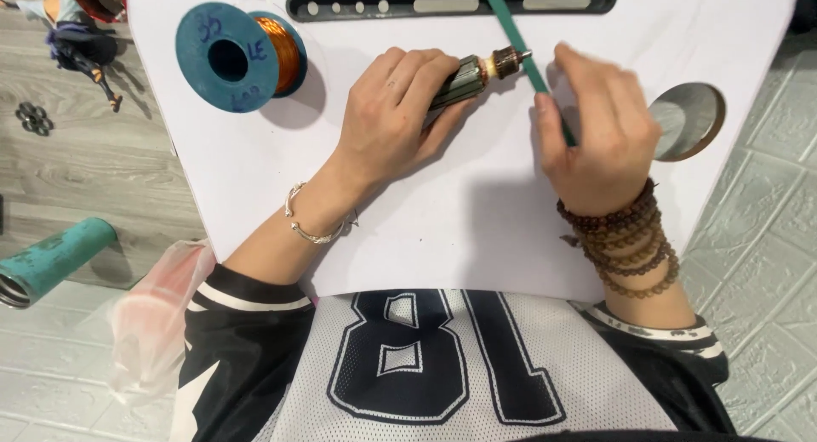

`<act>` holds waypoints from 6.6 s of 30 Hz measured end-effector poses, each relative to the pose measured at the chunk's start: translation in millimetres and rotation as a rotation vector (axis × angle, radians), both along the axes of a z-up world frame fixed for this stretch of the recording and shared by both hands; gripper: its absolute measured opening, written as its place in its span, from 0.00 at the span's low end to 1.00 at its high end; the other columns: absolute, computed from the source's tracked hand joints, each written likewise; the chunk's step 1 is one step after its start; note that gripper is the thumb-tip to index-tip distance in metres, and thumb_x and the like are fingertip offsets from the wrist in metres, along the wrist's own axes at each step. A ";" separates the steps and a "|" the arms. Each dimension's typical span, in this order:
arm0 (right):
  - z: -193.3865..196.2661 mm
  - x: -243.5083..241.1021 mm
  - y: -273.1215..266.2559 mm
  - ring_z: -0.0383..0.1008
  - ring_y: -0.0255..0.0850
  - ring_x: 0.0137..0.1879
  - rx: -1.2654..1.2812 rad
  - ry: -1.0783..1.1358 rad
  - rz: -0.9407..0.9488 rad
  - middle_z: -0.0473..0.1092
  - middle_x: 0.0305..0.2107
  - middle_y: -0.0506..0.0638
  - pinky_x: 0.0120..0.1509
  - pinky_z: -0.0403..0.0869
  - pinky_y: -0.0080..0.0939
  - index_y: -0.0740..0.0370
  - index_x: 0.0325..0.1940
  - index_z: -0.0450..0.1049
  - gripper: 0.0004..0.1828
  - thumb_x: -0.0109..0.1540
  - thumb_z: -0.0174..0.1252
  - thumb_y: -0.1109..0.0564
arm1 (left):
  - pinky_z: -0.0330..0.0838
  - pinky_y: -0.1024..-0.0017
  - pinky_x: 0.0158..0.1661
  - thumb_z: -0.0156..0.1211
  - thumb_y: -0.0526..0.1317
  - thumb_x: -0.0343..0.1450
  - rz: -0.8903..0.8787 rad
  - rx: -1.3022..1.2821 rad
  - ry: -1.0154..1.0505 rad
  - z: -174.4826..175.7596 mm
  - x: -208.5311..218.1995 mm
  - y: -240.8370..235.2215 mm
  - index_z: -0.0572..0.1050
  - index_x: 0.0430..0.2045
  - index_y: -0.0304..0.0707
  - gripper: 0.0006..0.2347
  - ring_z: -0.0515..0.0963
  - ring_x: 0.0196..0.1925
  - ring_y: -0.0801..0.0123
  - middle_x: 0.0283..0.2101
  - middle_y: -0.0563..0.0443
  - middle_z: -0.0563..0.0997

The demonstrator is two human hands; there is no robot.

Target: The person holds a cylindrical tool with a copper coil and uses a green file to sharpen or smooth its end. They repeatedly file the tip, rotate the tool to access different angles, and inspect the result before placing the tool and file on the lap desk.

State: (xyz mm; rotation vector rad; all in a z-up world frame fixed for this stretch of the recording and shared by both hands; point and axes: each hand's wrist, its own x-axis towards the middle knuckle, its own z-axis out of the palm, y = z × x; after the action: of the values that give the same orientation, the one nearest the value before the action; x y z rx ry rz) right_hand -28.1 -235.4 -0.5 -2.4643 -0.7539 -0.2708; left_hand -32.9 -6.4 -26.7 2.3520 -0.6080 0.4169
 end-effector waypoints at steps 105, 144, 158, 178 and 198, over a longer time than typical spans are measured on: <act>-39.3 26.5 -66.2 0.61 0.42 0.27 -0.077 -0.398 -0.098 0.71 0.32 0.58 0.28 0.66 0.38 0.77 0.45 0.77 0.10 0.60 0.63 0.76 | 0.67 0.80 0.35 0.67 0.45 0.75 -0.084 0.233 -0.093 -14.0 -7.3 -3.5 0.76 0.44 0.41 0.10 0.71 0.33 0.76 0.40 0.56 0.81; -22.4 11.2 -6.7 0.55 0.39 0.31 0.246 0.336 0.184 0.63 0.29 0.54 0.33 0.57 0.36 0.79 0.41 0.77 0.10 0.64 0.71 0.82 | 0.67 0.83 0.37 0.68 0.41 0.74 -0.088 0.332 -0.224 -1.4 -1.3 -6.9 0.79 0.40 0.42 0.06 0.71 0.33 0.79 0.41 0.58 0.81; -25.0 -0.6 -13.8 0.58 0.41 0.30 0.092 0.035 0.245 0.63 0.23 0.47 0.44 0.63 0.41 0.71 0.44 0.86 0.09 0.61 0.72 0.73 | 0.68 0.82 0.36 0.68 0.42 0.74 -0.081 0.291 -0.205 -0.5 -1.3 -6.9 0.79 0.39 0.40 0.07 0.72 0.32 0.78 0.40 0.56 0.81; -29.1 10.3 -33.3 0.62 0.43 0.30 0.192 -0.094 0.098 0.70 0.27 0.55 0.31 0.60 0.39 0.80 0.61 0.75 0.19 0.65 0.59 0.76 | 0.68 0.78 0.35 0.74 0.42 0.71 -0.080 0.219 -0.156 -6.7 -2.3 -3.1 0.77 0.41 0.38 0.12 0.72 0.31 0.74 0.40 0.54 0.82; -16.5 -19.5 -20.8 0.60 0.37 0.32 -0.319 0.033 -0.084 0.67 0.30 0.49 0.30 0.60 0.33 0.66 0.40 0.74 0.09 0.59 0.68 0.66 | 0.65 0.67 0.48 0.77 0.34 0.68 0.108 0.142 -0.114 -1.2 -0.3 0.7 0.78 0.42 0.37 0.13 0.73 0.39 0.66 0.45 0.53 0.80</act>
State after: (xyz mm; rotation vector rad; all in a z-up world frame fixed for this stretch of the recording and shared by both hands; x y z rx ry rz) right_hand -47.6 -256.2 -17.0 -2.7981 -0.7272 -0.1483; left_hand -33.2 -5.7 -27.9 2.5174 -0.5815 0.5773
